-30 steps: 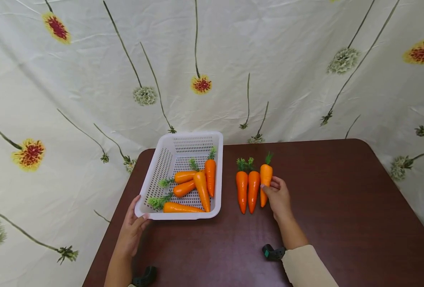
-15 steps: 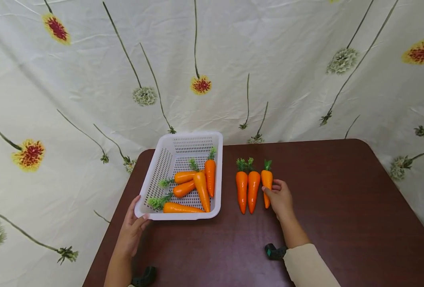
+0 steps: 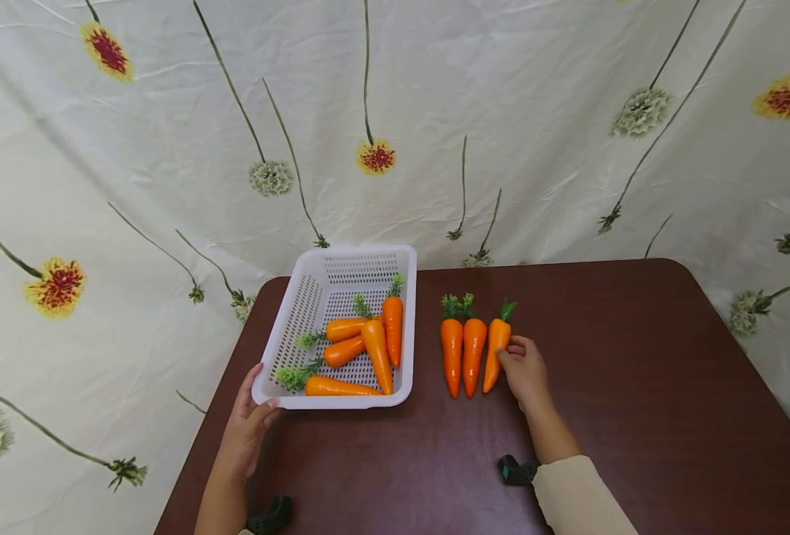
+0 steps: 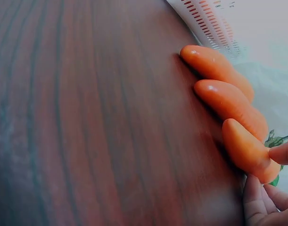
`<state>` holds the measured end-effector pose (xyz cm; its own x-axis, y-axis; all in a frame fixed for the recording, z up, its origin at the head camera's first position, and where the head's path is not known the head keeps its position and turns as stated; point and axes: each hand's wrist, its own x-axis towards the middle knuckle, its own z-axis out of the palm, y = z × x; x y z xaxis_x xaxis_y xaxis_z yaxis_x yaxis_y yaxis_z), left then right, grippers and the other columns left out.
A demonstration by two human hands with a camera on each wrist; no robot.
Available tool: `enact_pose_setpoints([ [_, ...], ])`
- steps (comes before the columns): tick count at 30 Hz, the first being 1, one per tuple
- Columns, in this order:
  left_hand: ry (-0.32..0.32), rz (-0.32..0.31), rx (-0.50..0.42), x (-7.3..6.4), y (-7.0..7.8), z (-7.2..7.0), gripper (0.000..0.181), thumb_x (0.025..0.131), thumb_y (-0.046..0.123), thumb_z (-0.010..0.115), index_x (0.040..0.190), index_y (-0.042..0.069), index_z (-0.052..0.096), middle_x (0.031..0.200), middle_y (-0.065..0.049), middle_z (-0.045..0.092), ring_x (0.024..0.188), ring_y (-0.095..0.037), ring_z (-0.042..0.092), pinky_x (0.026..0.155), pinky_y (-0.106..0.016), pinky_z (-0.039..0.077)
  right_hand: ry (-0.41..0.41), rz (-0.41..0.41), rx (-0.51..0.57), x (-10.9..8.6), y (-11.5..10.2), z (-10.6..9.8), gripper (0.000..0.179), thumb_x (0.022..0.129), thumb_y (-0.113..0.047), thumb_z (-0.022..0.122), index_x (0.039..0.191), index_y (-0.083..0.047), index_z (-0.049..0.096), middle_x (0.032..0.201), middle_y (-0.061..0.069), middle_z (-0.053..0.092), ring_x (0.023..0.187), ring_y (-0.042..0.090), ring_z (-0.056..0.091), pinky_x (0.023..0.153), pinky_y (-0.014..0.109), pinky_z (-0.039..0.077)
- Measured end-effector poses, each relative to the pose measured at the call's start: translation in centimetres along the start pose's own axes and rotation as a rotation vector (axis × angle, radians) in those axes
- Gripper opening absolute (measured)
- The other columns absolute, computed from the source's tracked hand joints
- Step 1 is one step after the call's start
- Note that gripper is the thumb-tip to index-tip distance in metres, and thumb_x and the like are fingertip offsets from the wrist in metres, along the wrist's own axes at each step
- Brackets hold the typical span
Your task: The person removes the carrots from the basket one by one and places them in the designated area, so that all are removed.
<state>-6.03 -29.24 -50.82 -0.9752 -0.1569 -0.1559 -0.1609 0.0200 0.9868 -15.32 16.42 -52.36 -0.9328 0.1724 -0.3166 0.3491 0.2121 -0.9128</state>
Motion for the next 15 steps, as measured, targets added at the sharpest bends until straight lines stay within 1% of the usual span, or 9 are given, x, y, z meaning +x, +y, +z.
enact_pose_setpoints([
  [3, -0.004, 0.006, 0.000, -0.06, 0.02, 0.00, 0.072, 0.100, 0.015, 0.060, 0.159, 0.034, 0.023, 0.163, -0.006, 0.031, 0.125, -0.012, 0.058, 0.096, -0.015, 0.049, 0.005, -0.012, -0.005, 0.09, 0.21, -0.07, 0.056, 0.100, -0.019, 0.058, 0.149, 0.001, 0.040, 0.125, 0.017, 0.058, 0.085, 0.002, 0.059, 0.078, 0.018, 0.052],
  [6, -0.005, 0.012, -0.003, -0.07, 0.01, -0.01, 0.072, 0.101, 0.015, 0.060, 0.160, 0.033, 0.023, 0.162, -0.007, 0.031, 0.124, -0.012, 0.058, 0.096, -0.015, 0.049, 0.006, -0.019, -0.023, 0.14, 0.42, -0.14, 0.054, 0.101, -0.020, 0.058, 0.148, -0.001, 0.042, 0.119, 0.013, 0.061, 0.082, 0.004, 0.060, 0.078, 0.021, 0.052],
  [11, -0.004, 0.014, -0.009, 0.02, -0.11, 0.03, 0.072, 0.101, 0.012, 0.059, 0.159, 0.032, 0.022, 0.161, -0.007, 0.032, 0.122, -0.011, 0.059, 0.096, -0.015, 0.049, -0.007, -0.022, -0.053, 0.21, 0.70, -0.29, 0.054, 0.101, -0.023, 0.057, 0.149, -0.003, 0.041, 0.121, 0.013, 0.060, 0.086, 0.008, 0.060, 0.079, 0.023, 0.051],
  [15, -0.006, 0.018, -0.009, 0.10, -0.16, 0.07, 0.072, 0.101, 0.012, 0.059, 0.159, 0.033, 0.022, 0.162, -0.007, 0.031, 0.122, -0.012, 0.059, 0.096, -0.015, 0.050, -0.019, -0.029, -0.044, 0.34, 0.81, -0.36, 0.056, 0.100, -0.021, 0.058, 0.149, -0.002, 0.040, 0.124, 0.015, 0.058, 0.088, 0.009, 0.061, 0.079, 0.021, 0.051],
])
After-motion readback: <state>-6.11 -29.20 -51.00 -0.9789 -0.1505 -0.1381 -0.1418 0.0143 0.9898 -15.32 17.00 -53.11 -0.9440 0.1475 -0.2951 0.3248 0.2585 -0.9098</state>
